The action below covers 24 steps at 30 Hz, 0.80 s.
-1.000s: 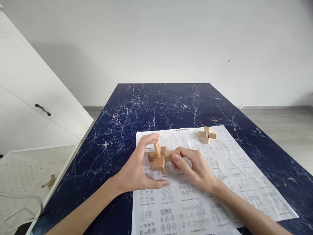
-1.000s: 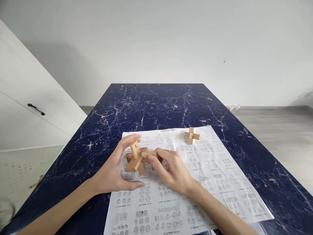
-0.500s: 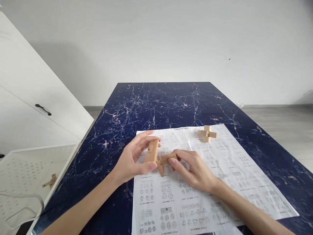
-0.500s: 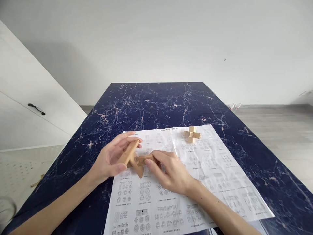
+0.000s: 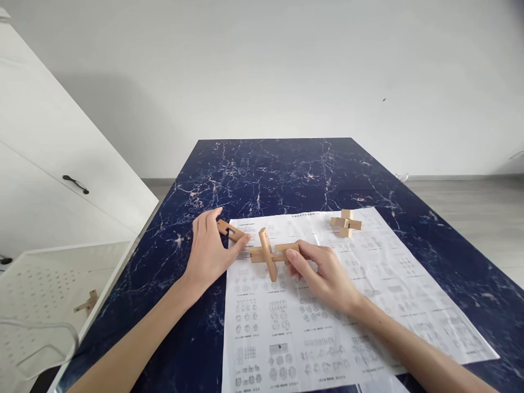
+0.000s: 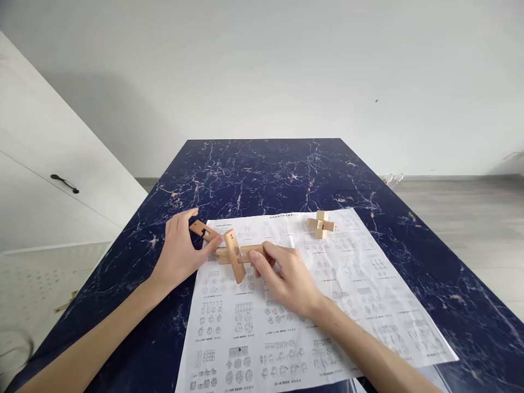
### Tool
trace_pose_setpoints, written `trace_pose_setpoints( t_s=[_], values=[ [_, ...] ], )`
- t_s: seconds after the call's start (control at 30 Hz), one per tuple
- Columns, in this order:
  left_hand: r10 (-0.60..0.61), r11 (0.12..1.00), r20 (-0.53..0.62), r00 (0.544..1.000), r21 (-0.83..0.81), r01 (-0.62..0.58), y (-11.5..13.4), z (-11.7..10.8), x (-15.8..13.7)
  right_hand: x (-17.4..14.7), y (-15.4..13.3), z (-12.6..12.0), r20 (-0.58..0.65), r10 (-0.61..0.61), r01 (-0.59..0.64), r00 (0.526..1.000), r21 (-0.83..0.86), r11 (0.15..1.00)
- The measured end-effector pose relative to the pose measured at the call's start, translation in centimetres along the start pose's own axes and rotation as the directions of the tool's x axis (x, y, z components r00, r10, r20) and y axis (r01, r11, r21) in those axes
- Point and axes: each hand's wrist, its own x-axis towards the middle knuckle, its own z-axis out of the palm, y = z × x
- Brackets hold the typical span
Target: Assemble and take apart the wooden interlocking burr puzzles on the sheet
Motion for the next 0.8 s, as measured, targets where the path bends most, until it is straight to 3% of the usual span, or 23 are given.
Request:
trace_pose_setpoints(
  t_s=[0.1, 0.17, 0.23, 0.37, 0.5, 0.8],
  values=[
    [0.136, 0.984, -0.100, 0.986, -0.102, -0.146, 1.1, -0.6, -0.2, 0.0, 0.1, 0.1, 0.006, -0.002, 0.002, 1.000, -0.002, 1.000],
    [0.203, 0.953, -0.095, 0.975, -0.211, -0.219, 1.9, -1.1, -0.5, 0.0, 0.1, 0.1, 0.016, 0.002, -0.002, 1.000, 0.004, 1.000],
    [0.300, 0.908, -0.020, 0.954, -0.301, -0.292, 2.4, -1.4, -1.0, 0.0, 0.1, 0.2, 0.025, 0.006, -0.006, 1.000, 0.012, 1.000],
    [0.492, 0.840, 0.176, 0.853, -0.356, -0.410, 3.2, -1.5, -2.1, 0.1, -0.1, 0.1, 0.040, 0.017, -0.019, 0.999, 0.062, 0.998],
    [0.506, 0.845, 0.220, 0.834, -0.322, -0.428, 3.6, -1.2, -2.7, 0.1, -0.2, 0.0, 0.080, 0.042, -0.052, 0.996, 0.122, 0.991],
    [0.547, 0.812, 0.084, 0.833, -0.294, -0.503, 4.0, -1.4, -2.4, 0.5, -0.2, -0.3, 0.121, 0.079, -0.108, 0.990, 0.256, 0.961]
  ],
)
